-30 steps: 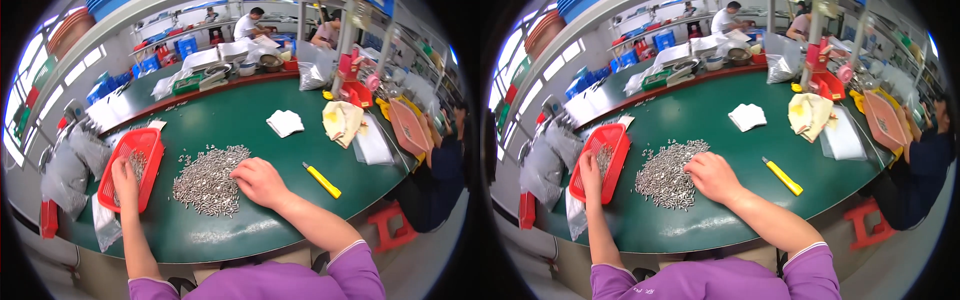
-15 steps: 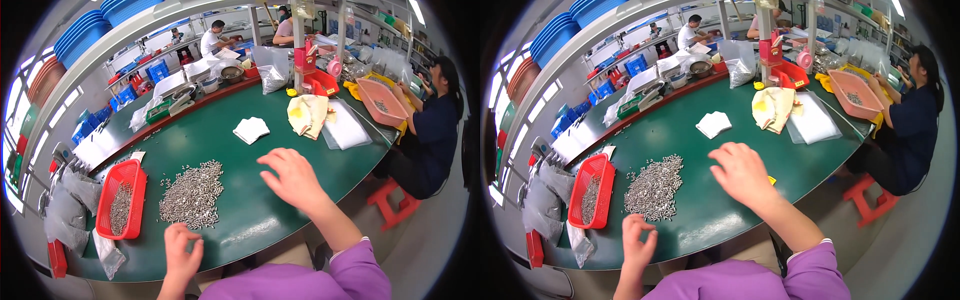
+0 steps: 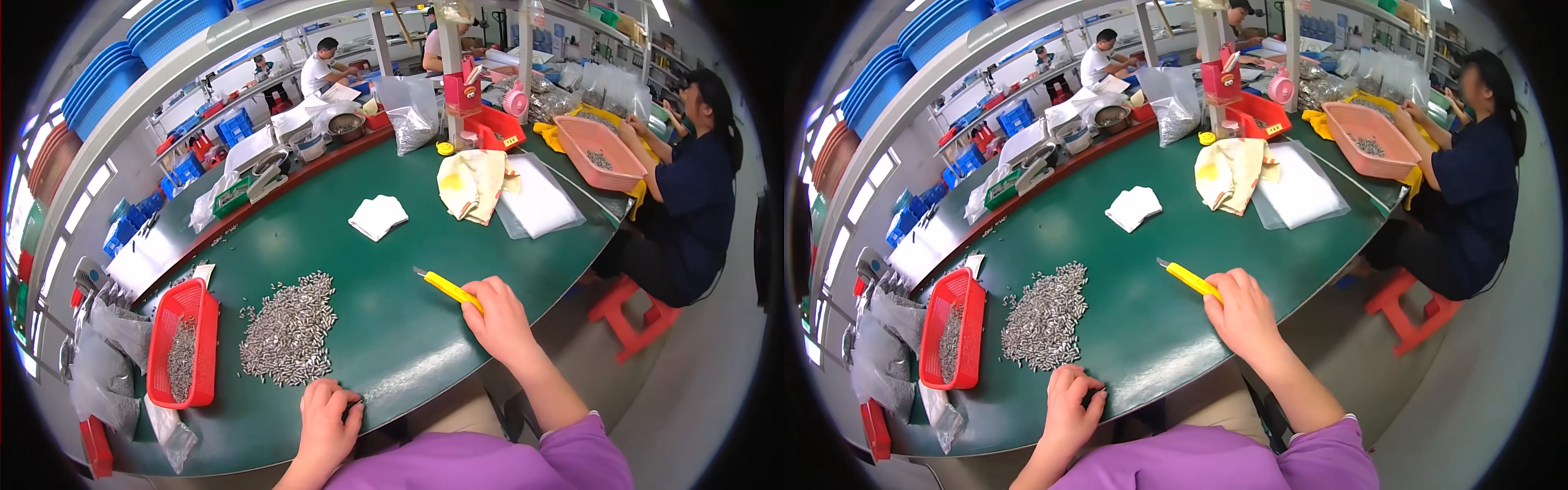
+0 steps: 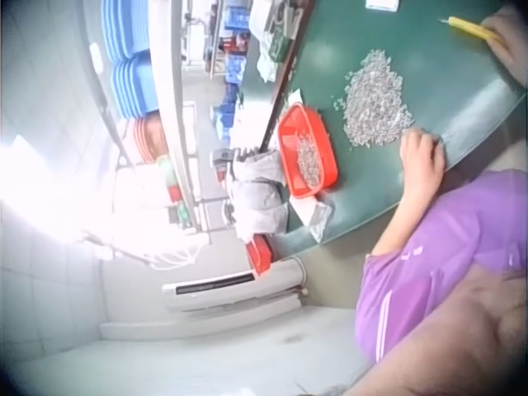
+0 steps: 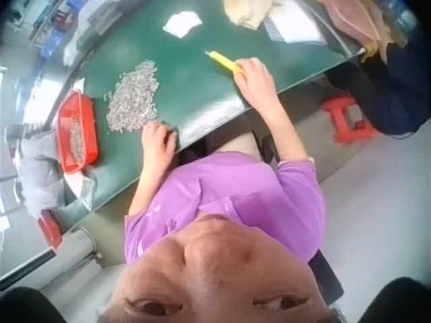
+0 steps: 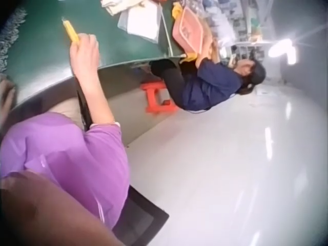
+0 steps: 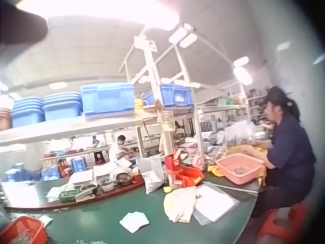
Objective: Manually inspecting and sorting small metal components on a workbench using a utility knife.
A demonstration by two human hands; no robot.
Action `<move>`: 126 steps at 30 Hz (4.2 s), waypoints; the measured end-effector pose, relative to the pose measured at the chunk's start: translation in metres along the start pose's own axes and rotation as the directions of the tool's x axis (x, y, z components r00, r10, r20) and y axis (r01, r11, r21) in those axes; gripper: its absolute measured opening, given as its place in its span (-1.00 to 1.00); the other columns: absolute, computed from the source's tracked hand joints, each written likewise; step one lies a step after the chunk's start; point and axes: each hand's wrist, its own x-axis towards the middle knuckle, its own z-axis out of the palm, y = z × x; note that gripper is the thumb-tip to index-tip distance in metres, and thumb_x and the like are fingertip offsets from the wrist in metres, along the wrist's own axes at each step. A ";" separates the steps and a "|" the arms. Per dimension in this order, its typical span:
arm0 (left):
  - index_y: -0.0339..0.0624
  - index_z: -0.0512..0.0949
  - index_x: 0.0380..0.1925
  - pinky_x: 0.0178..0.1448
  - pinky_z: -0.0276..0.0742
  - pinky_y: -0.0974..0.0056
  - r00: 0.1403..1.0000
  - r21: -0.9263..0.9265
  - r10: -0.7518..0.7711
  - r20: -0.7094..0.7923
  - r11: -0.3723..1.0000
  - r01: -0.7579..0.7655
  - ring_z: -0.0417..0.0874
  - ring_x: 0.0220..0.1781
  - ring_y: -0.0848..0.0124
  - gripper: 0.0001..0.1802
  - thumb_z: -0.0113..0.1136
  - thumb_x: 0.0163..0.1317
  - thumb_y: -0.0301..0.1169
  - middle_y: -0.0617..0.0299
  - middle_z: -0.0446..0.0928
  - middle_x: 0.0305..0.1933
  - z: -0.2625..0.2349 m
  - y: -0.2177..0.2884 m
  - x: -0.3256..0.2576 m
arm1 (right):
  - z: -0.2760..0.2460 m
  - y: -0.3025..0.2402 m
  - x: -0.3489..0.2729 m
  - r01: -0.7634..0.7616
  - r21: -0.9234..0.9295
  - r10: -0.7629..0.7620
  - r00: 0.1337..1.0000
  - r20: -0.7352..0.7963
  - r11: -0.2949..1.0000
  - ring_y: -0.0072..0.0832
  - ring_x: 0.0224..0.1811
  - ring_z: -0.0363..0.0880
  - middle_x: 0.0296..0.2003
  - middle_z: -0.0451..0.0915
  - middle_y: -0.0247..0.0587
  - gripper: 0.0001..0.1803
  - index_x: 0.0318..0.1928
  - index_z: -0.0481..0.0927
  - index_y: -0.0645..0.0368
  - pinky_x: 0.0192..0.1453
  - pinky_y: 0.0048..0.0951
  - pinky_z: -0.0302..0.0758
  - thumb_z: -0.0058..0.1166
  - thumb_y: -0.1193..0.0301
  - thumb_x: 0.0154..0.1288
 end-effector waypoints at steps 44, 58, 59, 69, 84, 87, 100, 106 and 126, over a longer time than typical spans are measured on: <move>-0.14 0.55 -0.47 0.07 0.36 0.09 0.996 -0.085 -0.045 -0.077 0.996 0.039 0.51 0.02 0.09 -0.81 0.36 -0.11 -0.58 0.22 0.47 -0.33 0.007 -0.009 -0.002 | 0.006 -0.083 -0.077 0.129 0.310 -0.289 0.780 0.554 0.942 -0.39 -0.60 0.56 -0.61 0.54 -0.29 -0.35 0.34 0.35 -0.07 -0.52 -0.32 0.50 0.05 0.50 0.20; -0.11 0.55 -0.46 0.06 0.31 0.12 0.995 -0.097 -0.094 -0.037 0.991 0.090 0.48 0.08 0.14 -0.83 0.34 -0.07 -0.55 0.25 0.48 -0.31 0.009 -0.006 0.001 | 0.008 -0.077 -0.066 0.075 0.349 -0.292 0.720 0.629 0.934 -0.37 -0.71 0.46 -0.74 0.41 -0.28 -0.35 0.33 0.37 -0.07 -0.61 -0.31 0.42 0.07 0.50 0.17; -0.11 0.55 -0.46 0.06 0.31 0.12 0.995 -0.092 -0.096 -0.029 0.991 0.093 0.48 0.09 0.15 -0.83 0.34 -0.06 -0.55 0.26 0.48 -0.31 0.010 -0.007 0.003 | 0.009 -0.076 -0.062 0.096 0.332 -0.299 0.710 0.637 0.938 -0.36 -0.71 0.47 -0.74 0.42 -0.28 -0.35 0.32 0.37 -0.07 -0.61 -0.31 0.42 0.07 0.50 0.17; -0.12 0.53 -0.40 0.09 0.31 0.09 0.999 0.001 -0.044 -0.025 0.999 0.044 0.49 0.07 0.14 -0.82 0.31 -0.03 -0.53 0.23 0.51 -0.26 -0.001 -0.004 0.002 | 0.007 -0.079 -0.069 0.029 0.430 -0.293 0.774 0.562 0.902 -0.30 -0.54 0.60 -0.39 0.65 -0.14 -0.40 0.29 0.41 -0.02 -0.43 -0.33 0.56 0.08 0.50 0.19; -0.24 0.52 -0.23 -0.09 0.47 0.45 0.924 -0.727 -0.377 0.070 0.615 0.306 0.55 -0.22 0.60 -0.88 0.13 0.24 -0.60 0.33 0.56 -0.26 -0.052 -0.073 0.045 | 0.032 -0.043 0.050 0.339 -0.263 -0.318 0.941 0.120 0.904 -0.13 -0.08 0.47 -0.15 0.48 -0.09 -0.53 0.04 0.55 0.16 -0.03 -0.17 0.47 0.19 0.56 0.04; -0.23 0.53 -0.23 -0.08 0.46 0.45 0.933 -0.733 -0.350 0.084 0.613 0.296 0.55 -0.22 0.60 -0.90 0.12 0.25 -0.58 0.33 0.55 -0.25 -0.051 -0.084 0.046 | 0.057 -0.079 0.062 0.488 -0.009 -0.482 0.865 0.138 0.873 -0.15 -0.01 0.49 -0.13 0.51 -0.12 -0.63 -0.06 0.60 0.15 0.05 -0.21 0.47 0.22 0.51 0.04; -0.21 0.43 -0.19 0.00 0.49 0.41 0.922 -0.948 -0.314 0.228 0.144 0.284 0.58 -0.12 0.52 -0.85 0.12 0.27 -0.60 0.24 0.55 -0.20 -0.037 -0.098 0.034 | 0.125 -0.109 0.097 0.523 0.196 -0.550 0.827 0.117 0.829 -0.22 -0.18 0.56 -0.28 0.59 -0.22 -0.80 -0.18 0.63 0.07 -0.08 -0.25 0.51 0.18 0.47 0.14; -0.17 0.39 -0.23 -0.10 0.50 0.39 0.872 -0.938 -0.348 0.345 -0.087 0.336 0.57 -0.21 0.49 -0.90 0.08 0.30 -0.55 0.21 0.55 -0.26 -0.042 -0.097 0.039 | 0.116 -0.106 0.108 0.435 0.247 -0.493 0.827 0.272 0.866 -0.29 -0.19 0.57 -0.35 0.59 -0.27 -0.90 -0.34 0.62 0.13 -0.13 -0.29 0.50 0.24 0.48 0.08; -0.24 0.41 -0.04 -0.31 0.30 0.41 0.834 -0.822 -0.204 0.512 -0.400 0.407 0.36 -0.40 0.51 -0.76 -0.18 0.38 -0.45 0.25 0.47 -0.26 -0.034 -0.097 0.034 | 0.115 -0.110 0.086 0.427 0.072 -0.405 0.771 0.492 0.901 -0.17 -0.16 0.54 -0.31 0.57 -0.17 -0.93 -0.30 0.56 0.17 -0.08 -0.20 0.48 0.13 0.49 0.19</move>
